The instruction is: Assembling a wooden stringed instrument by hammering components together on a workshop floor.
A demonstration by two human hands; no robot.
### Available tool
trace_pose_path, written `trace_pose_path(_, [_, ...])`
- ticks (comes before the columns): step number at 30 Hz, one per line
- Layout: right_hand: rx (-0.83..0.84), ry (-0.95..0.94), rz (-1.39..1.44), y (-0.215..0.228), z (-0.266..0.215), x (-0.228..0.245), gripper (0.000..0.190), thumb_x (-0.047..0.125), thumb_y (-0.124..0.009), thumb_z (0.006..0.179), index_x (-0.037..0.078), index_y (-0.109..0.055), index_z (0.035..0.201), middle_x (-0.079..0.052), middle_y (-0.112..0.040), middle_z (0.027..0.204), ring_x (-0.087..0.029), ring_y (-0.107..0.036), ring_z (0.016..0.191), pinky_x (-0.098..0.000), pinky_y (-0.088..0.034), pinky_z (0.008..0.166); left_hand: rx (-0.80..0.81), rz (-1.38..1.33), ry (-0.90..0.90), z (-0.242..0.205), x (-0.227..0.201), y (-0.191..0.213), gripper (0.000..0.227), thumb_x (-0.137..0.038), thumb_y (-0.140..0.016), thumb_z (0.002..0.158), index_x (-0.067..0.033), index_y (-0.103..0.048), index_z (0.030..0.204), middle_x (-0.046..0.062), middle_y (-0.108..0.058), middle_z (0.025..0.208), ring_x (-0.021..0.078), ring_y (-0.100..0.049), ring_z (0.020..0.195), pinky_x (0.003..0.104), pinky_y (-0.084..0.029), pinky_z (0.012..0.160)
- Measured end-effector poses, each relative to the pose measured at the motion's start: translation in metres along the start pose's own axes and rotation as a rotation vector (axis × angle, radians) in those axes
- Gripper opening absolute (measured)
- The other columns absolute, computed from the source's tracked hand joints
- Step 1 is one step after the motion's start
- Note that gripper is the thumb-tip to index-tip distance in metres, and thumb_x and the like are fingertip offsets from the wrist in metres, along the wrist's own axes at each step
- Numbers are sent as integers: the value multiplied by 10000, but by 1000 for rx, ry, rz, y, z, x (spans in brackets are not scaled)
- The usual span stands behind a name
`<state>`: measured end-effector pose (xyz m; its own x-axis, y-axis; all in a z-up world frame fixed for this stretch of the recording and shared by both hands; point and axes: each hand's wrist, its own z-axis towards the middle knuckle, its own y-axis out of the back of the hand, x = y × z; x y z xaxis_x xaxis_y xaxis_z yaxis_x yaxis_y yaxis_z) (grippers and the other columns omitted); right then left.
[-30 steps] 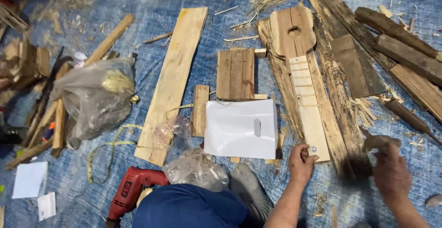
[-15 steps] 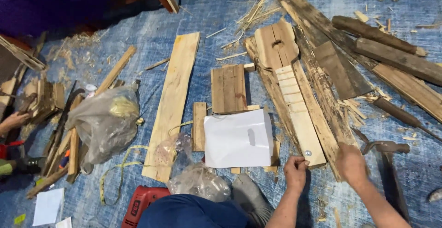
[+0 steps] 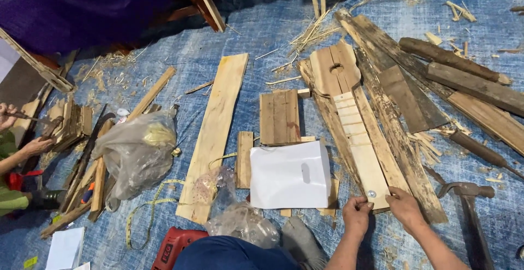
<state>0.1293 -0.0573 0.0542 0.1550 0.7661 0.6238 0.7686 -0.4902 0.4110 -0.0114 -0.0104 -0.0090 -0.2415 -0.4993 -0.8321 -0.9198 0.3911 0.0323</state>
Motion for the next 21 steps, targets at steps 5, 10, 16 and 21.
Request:
trace_pose_path(5, [-122,184,-204,-11,28,-37,416,109,-621,955,69,-702,1361,-169,-759,1239,-325,-724,1061,-397,-566,922,51,180,-80,10,20,4,262,-101,-773,853,-139,-704,1103,-37,-692,905,72,-636,799,207,-558,787])
trace_pose_path(10, [-184,115,-410,4,8,-31,476,191,-571,968,113,-640,1432,-169,-786,1204,-350,-742,1088,-430,-578,955,10,390,-23,10,10,26,326,-243,-791,829,-184,-712,1140,-38,-725,995,120,-671,884,258,-547,844])
trace_pose_path(16, [-215,237,-324,15,-2,-20,456,217,-607,937,75,-695,1361,-164,-798,1173,-345,-737,1078,-419,-573,909,-80,492,-34,12,2,50,320,-311,-826,800,-199,-715,1078,-51,-731,1018,137,-676,921,265,-541,877])
trace_pose_path(21, [-175,310,-211,17,-42,21,455,189,-639,954,34,-679,1380,-187,-791,1200,-355,-751,1049,-418,-572,902,-39,507,-168,-17,-31,61,192,-235,-789,827,-173,-684,975,-28,-716,927,148,-678,864,269,-553,842])
